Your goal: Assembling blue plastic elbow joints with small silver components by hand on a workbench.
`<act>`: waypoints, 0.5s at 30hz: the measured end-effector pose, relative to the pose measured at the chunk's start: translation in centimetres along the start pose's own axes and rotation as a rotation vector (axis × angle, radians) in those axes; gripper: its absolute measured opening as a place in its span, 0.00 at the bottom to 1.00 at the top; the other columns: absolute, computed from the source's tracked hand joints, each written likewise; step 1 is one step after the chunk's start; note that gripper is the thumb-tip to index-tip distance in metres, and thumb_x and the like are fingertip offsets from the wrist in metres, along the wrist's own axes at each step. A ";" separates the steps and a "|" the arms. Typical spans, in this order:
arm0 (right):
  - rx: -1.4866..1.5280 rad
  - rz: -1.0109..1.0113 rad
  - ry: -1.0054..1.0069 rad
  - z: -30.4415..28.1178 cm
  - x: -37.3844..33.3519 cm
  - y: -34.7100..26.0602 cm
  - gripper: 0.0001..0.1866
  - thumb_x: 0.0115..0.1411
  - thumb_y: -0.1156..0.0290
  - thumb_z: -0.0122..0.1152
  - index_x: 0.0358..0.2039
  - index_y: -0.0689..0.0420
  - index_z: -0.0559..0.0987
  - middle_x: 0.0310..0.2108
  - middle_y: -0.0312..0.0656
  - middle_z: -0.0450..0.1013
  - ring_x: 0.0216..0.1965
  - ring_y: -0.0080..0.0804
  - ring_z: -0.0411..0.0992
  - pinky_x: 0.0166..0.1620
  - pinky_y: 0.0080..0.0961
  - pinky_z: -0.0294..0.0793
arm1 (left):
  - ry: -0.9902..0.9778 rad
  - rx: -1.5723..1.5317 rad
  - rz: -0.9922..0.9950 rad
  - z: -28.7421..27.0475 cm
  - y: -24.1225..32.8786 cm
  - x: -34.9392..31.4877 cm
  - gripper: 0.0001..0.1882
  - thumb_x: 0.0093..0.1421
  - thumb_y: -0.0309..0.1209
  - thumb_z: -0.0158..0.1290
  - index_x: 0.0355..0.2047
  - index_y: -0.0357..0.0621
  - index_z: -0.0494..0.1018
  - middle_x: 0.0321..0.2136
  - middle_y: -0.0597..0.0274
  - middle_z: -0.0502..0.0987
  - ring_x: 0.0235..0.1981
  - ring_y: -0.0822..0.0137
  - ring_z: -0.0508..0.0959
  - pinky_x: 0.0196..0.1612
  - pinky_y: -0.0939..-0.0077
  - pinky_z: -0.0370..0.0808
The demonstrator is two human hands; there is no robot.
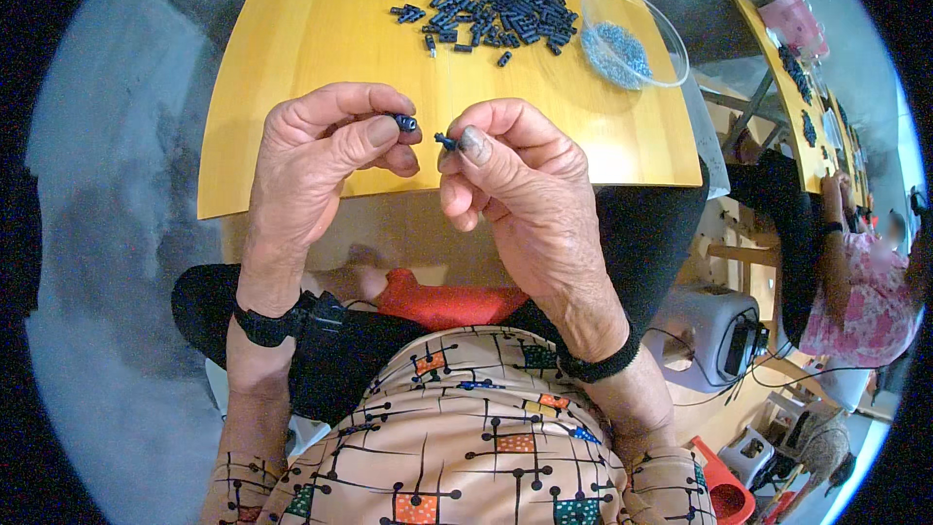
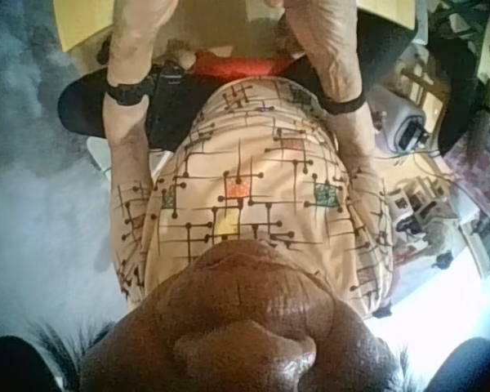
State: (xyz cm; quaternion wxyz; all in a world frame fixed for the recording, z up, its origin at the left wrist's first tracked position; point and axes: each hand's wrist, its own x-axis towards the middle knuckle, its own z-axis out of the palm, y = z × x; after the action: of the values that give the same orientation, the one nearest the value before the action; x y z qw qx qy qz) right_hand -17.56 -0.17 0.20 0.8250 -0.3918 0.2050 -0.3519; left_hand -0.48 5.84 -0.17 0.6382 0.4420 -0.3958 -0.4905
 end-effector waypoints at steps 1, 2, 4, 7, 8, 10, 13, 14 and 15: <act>0.026 -0.006 -0.005 -0.1 -0.2 0.1 0.07 0.57 0.69 0.57 0.34 0.58 0.73 0.25 0.36 0.73 0.21 0.19 0.70 0.22 0.12 0.68 | -0.011 -0.002 -0.003 0.2 0.1 -0.1 0.10 0.53 0.23 0.55 0.37 0.35 0.74 0.27 0.55 0.78 0.25 0.68 0.78 0.31 0.78 0.77; 0.051 -0.010 -0.012 -0.3 -0.3 0.2 0.07 0.56 0.69 0.57 0.34 0.58 0.74 0.25 0.36 0.73 0.21 0.19 0.70 0.22 0.12 0.68 | -0.019 -0.005 -0.004 0.5 0.1 -0.2 0.10 0.53 0.23 0.55 0.37 0.35 0.74 0.27 0.55 0.78 0.25 0.68 0.78 0.31 0.78 0.77; 0.066 0.009 -0.010 -0.5 -0.5 0.4 0.07 0.57 0.69 0.57 0.34 0.58 0.74 0.25 0.37 0.73 0.21 0.19 0.70 0.22 0.12 0.68 | -0.027 -0.004 -0.014 0.9 0.2 -0.4 0.10 0.53 0.23 0.55 0.37 0.35 0.74 0.27 0.55 0.77 0.25 0.67 0.78 0.31 0.78 0.77; 0.082 0.028 -0.015 -0.8 -0.7 0.7 0.07 0.57 0.69 0.57 0.34 0.58 0.74 0.25 0.37 0.73 0.21 0.19 0.70 0.22 0.12 0.68 | -0.042 0.025 -0.006 1.1 -0.1 -0.4 0.09 0.53 0.23 0.55 0.36 0.35 0.75 0.27 0.58 0.78 0.25 0.71 0.78 0.31 0.82 0.76; 0.086 0.023 -0.020 -0.8 -0.7 0.8 0.07 0.57 0.69 0.57 0.33 0.58 0.74 0.25 0.37 0.73 0.21 0.19 0.70 0.22 0.12 0.68 | -0.052 0.058 0.011 1.2 -0.3 -0.4 0.08 0.53 0.23 0.55 0.35 0.36 0.76 0.26 0.61 0.78 0.26 0.74 0.78 0.31 0.86 0.75; 0.096 0.025 -0.019 -1.1 -0.6 0.7 0.07 0.57 0.69 0.57 0.33 0.59 0.74 0.25 0.37 0.73 0.21 0.19 0.70 0.22 0.12 0.68 | -0.051 0.066 0.001 1.4 -0.2 -0.4 0.08 0.53 0.23 0.55 0.35 0.36 0.76 0.26 0.61 0.78 0.25 0.75 0.77 0.31 0.87 0.75; 0.104 0.029 -0.012 -1.3 -0.6 0.8 0.07 0.57 0.69 0.57 0.33 0.59 0.74 0.25 0.37 0.73 0.21 0.19 0.70 0.22 0.12 0.68 | -0.047 0.082 -0.005 1.6 -0.2 -0.4 0.08 0.53 0.23 0.55 0.34 0.36 0.76 0.26 0.62 0.78 0.25 0.76 0.77 0.31 0.87 0.74; 0.106 0.031 -0.006 -1.3 -0.6 0.8 0.07 0.57 0.69 0.57 0.33 0.59 0.74 0.25 0.37 0.73 0.21 0.19 0.70 0.23 0.12 0.68 | -0.044 0.092 -0.004 1.6 -0.2 -0.5 0.08 0.53 0.23 0.55 0.34 0.36 0.76 0.26 0.62 0.78 0.25 0.76 0.77 0.31 0.87 0.74; 0.107 0.032 -0.007 -1.3 -0.7 0.9 0.07 0.57 0.69 0.57 0.33 0.59 0.74 0.25 0.37 0.73 0.21 0.19 0.70 0.23 0.12 0.68 | -0.043 0.093 -0.004 1.6 -0.2 -0.5 0.08 0.53 0.23 0.55 0.34 0.36 0.76 0.26 0.62 0.78 0.25 0.76 0.77 0.31 0.87 0.74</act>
State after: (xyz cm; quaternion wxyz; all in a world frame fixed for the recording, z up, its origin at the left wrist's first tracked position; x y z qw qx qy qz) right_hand -18.43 0.06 -1.23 0.8510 -0.3451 0.1894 -0.3476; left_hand -2.08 6.05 0.10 0.6075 0.4614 -0.4306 -0.4823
